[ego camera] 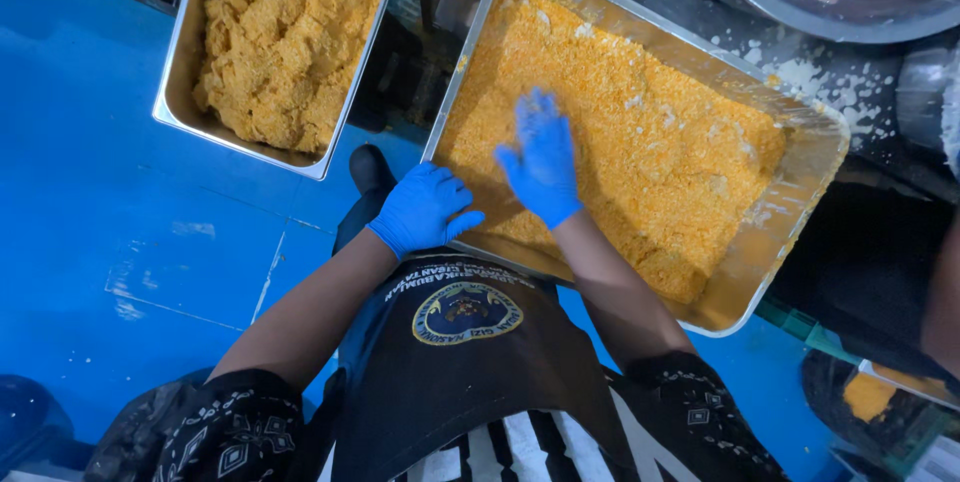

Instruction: The person, wearing blue gloves, coats raw chicken pieces in a large tray of orange breading, pressing and turning each piece by hand to cover it, then places the coated pieces into a second tray of finished breaded chicken. The person repeats this coating cycle throughout the episode.

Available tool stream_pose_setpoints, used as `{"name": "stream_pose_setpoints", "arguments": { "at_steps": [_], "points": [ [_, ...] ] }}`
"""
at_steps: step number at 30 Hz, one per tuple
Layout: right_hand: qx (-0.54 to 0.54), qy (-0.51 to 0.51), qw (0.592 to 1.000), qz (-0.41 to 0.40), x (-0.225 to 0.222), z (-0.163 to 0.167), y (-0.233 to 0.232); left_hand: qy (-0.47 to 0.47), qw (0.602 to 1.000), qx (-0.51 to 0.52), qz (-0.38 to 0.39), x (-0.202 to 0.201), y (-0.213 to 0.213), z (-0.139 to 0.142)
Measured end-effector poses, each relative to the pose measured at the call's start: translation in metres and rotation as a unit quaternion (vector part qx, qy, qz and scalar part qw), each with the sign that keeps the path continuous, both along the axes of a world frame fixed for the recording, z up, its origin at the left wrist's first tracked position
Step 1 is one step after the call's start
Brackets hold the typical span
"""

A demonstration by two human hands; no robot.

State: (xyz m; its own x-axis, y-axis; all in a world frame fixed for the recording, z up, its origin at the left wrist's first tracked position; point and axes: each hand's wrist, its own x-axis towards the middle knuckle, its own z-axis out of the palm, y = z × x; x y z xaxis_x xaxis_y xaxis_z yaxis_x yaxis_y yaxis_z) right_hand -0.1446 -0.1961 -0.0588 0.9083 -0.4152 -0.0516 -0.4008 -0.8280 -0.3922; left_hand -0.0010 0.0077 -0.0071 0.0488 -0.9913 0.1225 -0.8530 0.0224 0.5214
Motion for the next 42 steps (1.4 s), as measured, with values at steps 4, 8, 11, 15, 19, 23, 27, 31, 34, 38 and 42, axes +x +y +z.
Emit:
{"name": "stream_pose_setpoints", "arguments": {
  "at_steps": [4,8,11,15,19,23,27,31,34,38,42],
  "points": [
    [0.023,0.129,0.991,-0.041,0.001,0.006,0.004,0.001,1.000,-0.016,0.011,-0.001,-0.002,0.001],
    [-0.040,0.062,0.997,-0.017,0.009,0.005,0.007,0.006,1.000,0.011,0.008,-0.001,-0.001,0.001],
    [0.002,0.075,0.997,0.016,0.025,-0.003,0.009,0.000,1.000,0.013,0.002,0.001,0.000,0.000],
    [0.052,0.002,0.996,-0.066,0.032,-0.004,0.013,0.008,1.000,0.005,-0.003,0.000,0.000,-0.001],
    [-0.001,0.131,0.991,0.003,0.029,0.001,0.015,0.015,1.000,-0.008,-0.010,0.001,0.003,-0.001],
    [0.014,-0.034,0.998,0.053,0.029,0.001,0.026,0.009,1.000,-0.025,-0.013,0.004,0.005,-0.004],
    [0.047,-0.047,0.975,0.212,0.006,0.009,0.050,0.014,0.999,-0.037,-0.011,0.003,0.006,-0.006],
    [0.129,0.044,0.977,0.167,-0.046,0.030,0.053,0.000,1.000,-0.024,-0.011,0.002,0.006,-0.004],
    [0.151,0.186,0.970,0.048,-0.078,0.029,0.049,0.001,1.000,-0.001,-0.012,0.004,0.006,-0.001],
    [0.232,0.116,0.962,-0.078,-0.094,-0.006,0.052,0.008,1.000,-0.009,-0.010,0.003,0.004,0.003],
    [0.667,-0.057,0.697,-0.255,-0.090,-0.033,0.040,0.002,1.000,-0.004,-0.006,0.003,0.001,0.003]
  ]
}}
